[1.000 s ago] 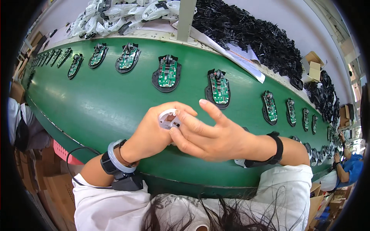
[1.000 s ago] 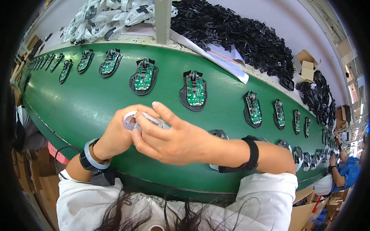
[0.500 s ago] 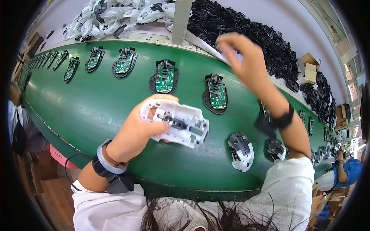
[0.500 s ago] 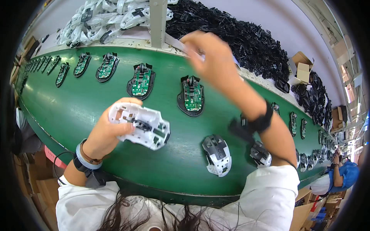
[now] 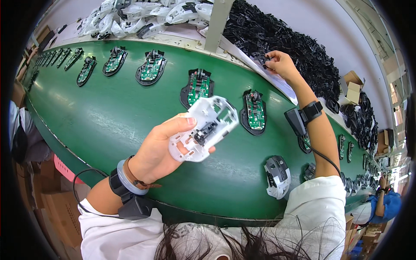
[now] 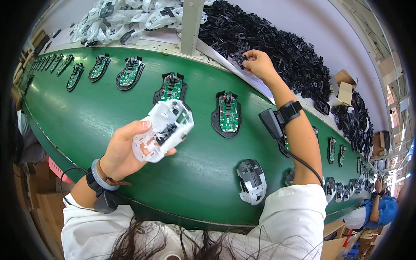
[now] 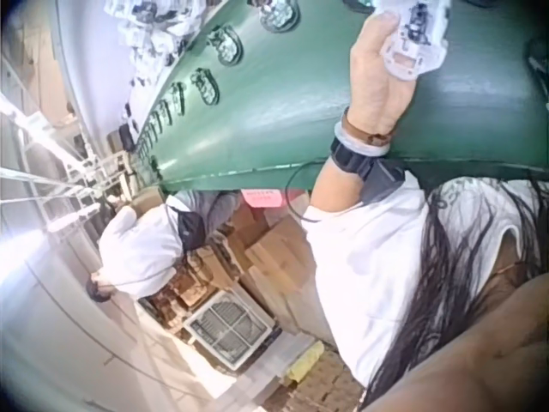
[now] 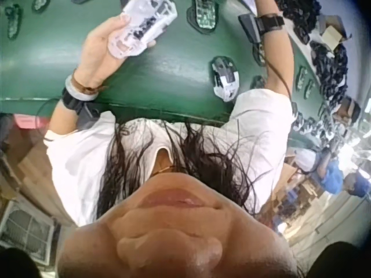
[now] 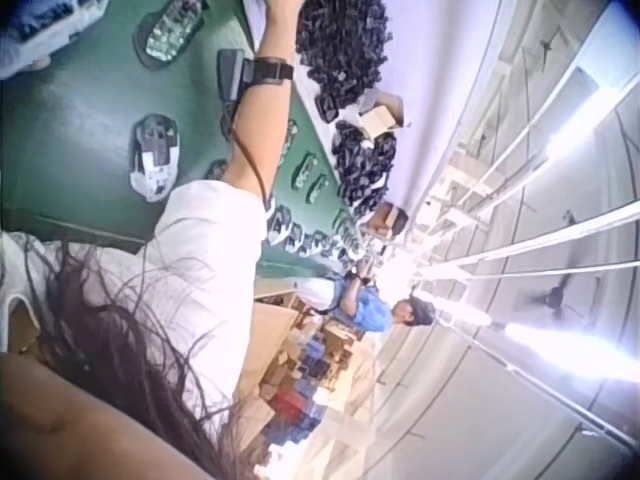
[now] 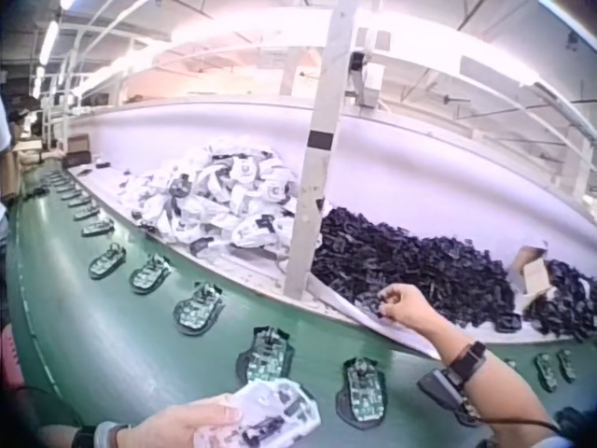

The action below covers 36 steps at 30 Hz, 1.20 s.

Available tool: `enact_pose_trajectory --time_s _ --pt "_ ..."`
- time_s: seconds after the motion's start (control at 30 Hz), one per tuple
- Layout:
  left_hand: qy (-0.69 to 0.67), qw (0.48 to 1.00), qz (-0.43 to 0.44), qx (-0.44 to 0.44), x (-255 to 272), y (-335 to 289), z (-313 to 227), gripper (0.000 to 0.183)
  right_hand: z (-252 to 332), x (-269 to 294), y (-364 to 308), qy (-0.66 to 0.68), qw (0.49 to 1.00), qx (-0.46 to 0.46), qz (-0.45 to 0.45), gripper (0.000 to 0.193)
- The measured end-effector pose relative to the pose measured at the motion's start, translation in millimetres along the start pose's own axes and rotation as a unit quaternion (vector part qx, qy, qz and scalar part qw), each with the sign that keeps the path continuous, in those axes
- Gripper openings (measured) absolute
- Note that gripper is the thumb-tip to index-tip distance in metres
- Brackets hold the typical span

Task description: The person assembles electronic devices by hand on a green workbench. They pick up white plastic casings and black internal components, insert the components into the casings, and place the finished units on the table. The process is repeated continuously throughout the clip.

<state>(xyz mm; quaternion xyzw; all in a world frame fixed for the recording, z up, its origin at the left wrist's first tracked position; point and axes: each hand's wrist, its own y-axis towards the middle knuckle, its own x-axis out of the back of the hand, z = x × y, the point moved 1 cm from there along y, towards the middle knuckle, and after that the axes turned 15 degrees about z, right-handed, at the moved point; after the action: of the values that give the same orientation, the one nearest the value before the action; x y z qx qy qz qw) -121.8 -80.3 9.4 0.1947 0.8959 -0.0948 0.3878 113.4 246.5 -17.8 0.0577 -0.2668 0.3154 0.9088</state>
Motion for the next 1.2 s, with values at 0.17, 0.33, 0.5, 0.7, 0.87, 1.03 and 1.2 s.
enact_pose_trajectory --time_s 0.17,0.33,0.5,0.7,0.87,1.03,1.2 --pt "-0.02 1.0 0.006 -0.011 7 2 4 0.045 0 11 -11 0.057 0.994 -0.04 -0.083 0.02" --pt "0.013 0.999 0.045 -0.028 10 -1 7 0.053 -14 22 -21 -0.152 0.987 -0.033 -0.041 0.021" --pt "0.048 0.99 0.133 -0.029 0 2 6 0.077 23 21 -58 -0.184 0.973 0.056 -0.129 0.023" --pt "0.123 0.99 0.03 -0.054 -4 -5 0 0.079 154 -100 -151 0.203 0.961 0.142 0.121 0.036" --pt "0.132 0.987 0.034 -0.085 -5 3 1 0.087 160 -137 -158 0.28 0.928 0.12 0.213 0.031" --pt "0.191 0.968 -0.057 -0.156 -3 -1 8 0.086 153 -146 -168 0.226 0.945 0.119 0.205 0.018" --pt "0.189 0.959 -0.086 -0.192 5 -1 11 0.08 142 -143 -178 0.211 0.952 0.067 0.211 0.011"
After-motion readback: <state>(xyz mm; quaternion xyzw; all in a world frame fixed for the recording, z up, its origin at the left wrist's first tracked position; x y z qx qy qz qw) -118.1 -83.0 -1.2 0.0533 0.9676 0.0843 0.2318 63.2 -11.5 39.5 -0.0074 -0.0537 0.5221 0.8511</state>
